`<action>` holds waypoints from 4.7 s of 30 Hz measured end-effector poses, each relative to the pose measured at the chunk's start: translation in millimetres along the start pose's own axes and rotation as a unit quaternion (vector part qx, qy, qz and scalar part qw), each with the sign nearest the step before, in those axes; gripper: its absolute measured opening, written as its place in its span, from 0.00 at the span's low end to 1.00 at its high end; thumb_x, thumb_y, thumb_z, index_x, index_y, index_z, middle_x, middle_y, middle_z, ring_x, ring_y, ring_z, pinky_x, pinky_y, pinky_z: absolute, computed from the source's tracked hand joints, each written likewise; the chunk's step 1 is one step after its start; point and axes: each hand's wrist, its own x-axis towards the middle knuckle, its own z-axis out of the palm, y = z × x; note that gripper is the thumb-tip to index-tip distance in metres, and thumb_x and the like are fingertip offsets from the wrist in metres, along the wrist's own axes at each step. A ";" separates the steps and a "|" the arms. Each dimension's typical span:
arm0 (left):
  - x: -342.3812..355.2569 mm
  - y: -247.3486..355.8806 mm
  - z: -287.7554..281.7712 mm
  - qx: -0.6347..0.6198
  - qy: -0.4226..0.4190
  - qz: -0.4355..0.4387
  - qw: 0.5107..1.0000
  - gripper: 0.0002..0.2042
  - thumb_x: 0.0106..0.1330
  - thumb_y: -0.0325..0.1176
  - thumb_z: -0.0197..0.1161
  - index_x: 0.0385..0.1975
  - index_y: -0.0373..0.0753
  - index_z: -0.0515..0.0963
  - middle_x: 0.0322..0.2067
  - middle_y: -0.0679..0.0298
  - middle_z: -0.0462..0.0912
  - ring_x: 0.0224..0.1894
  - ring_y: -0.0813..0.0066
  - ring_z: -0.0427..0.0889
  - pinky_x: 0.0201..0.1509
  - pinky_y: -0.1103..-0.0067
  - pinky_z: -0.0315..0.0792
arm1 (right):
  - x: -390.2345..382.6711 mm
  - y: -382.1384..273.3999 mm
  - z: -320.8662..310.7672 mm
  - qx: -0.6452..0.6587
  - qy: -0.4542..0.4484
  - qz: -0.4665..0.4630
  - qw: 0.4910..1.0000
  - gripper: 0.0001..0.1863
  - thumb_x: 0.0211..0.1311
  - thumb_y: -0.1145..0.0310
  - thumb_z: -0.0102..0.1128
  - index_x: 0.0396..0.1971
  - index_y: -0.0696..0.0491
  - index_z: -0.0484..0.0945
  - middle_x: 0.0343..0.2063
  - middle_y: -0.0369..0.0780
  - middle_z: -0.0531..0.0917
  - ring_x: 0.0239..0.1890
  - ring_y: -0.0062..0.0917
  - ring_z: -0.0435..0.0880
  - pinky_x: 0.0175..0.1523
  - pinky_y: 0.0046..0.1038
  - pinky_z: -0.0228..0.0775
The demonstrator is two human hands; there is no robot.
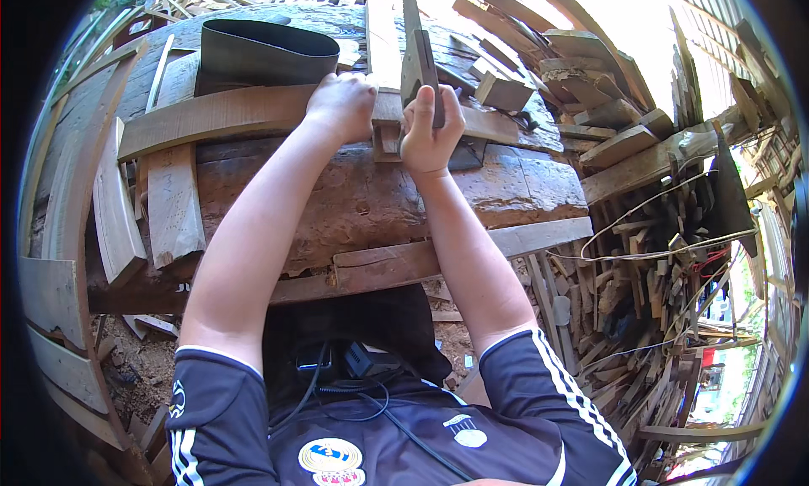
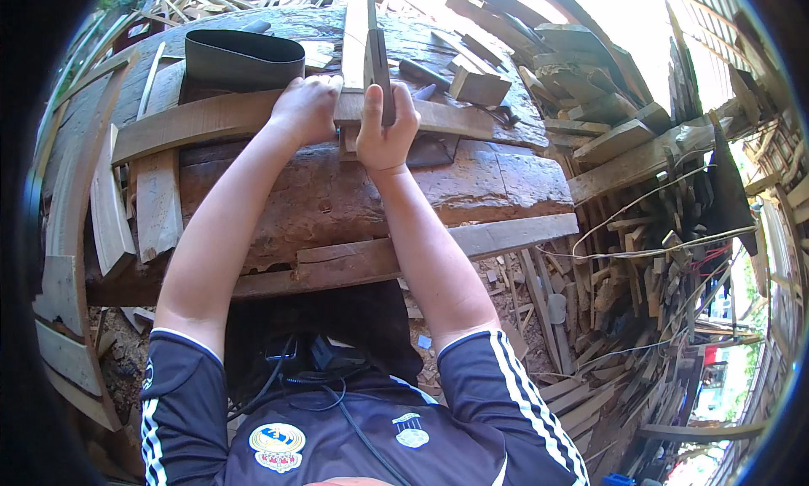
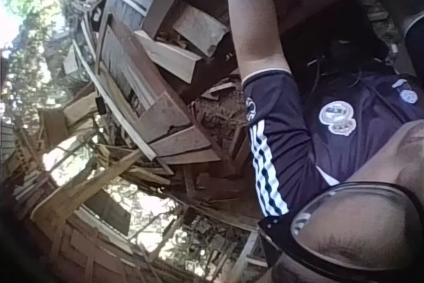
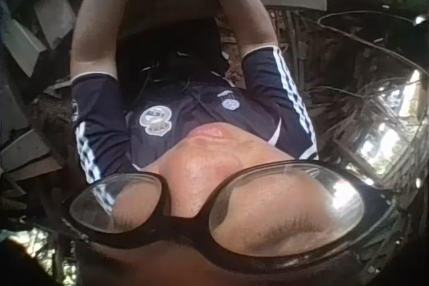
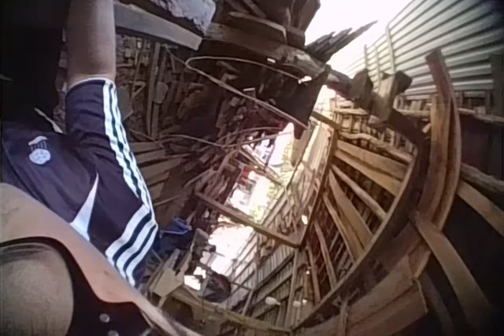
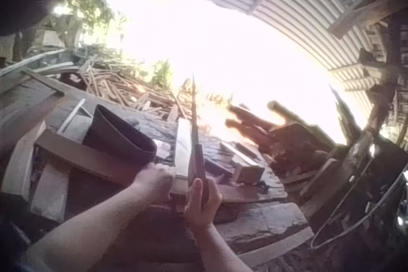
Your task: Using a handsaw and a hacksaw to cut through wooden planks on an outdoor workbench.
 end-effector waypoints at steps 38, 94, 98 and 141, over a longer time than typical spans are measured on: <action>7.6 4.1 -6.5 -0.006 -0.045 -0.050 0.998 0.20 0.57 0.27 0.59 0.52 0.33 0.75 0.55 0.50 0.81 0.61 0.60 0.79 0.65 0.66 0.71 | -83.1 -149.0 -67.8 0.045 -0.028 0.349 0.935 0.13 0.76 0.65 0.47 0.29 0.53 0.65 0.12 0.30 0.63 0.13 0.13 0.60 0.20 0.20 0.54; 8.8 5.0 3.6 0.003 -0.010 -0.071 0.997 0.21 0.58 0.32 0.66 0.53 0.37 0.77 0.56 0.54 0.81 0.60 0.63 0.81 0.66 0.70 0.70 | -59.8 -123.2 -55.4 0.050 -0.012 0.361 0.931 0.14 0.76 0.61 0.49 0.29 0.52 0.67 0.11 0.30 0.62 0.11 0.15 0.58 0.17 0.22 0.53; 14.5 9.2 -0.6 -0.007 -0.025 -0.078 0.997 0.21 0.59 0.32 0.65 0.54 0.37 0.77 0.55 0.54 0.82 0.60 0.62 0.81 0.67 0.69 0.70 | -32.6 -89.3 -38.7 0.003 -0.018 0.333 0.943 0.15 0.75 0.60 0.50 0.28 0.52 0.67 0.11 0.30 0.62 0.11 0.14 0.59 0.17 0.21 0.53; 16.5 5.7 3.2 -0.027 -0.004 -0.070 0.997 0.19 0.59 0.34 0.67 0.51 0.38 0.78 0.51 0.56 0.85 0.55 0.62 0.84 0.62 0.67 0.73 | -67.1 -160.0 -79.3 0.040 -0.033 0.361 0.931 0.13 0.76 0.64 0.49 0.27 0.52 0.68 0.11 0.28 0.61 0.11 0.12 0.57 0.16 0.20 0.50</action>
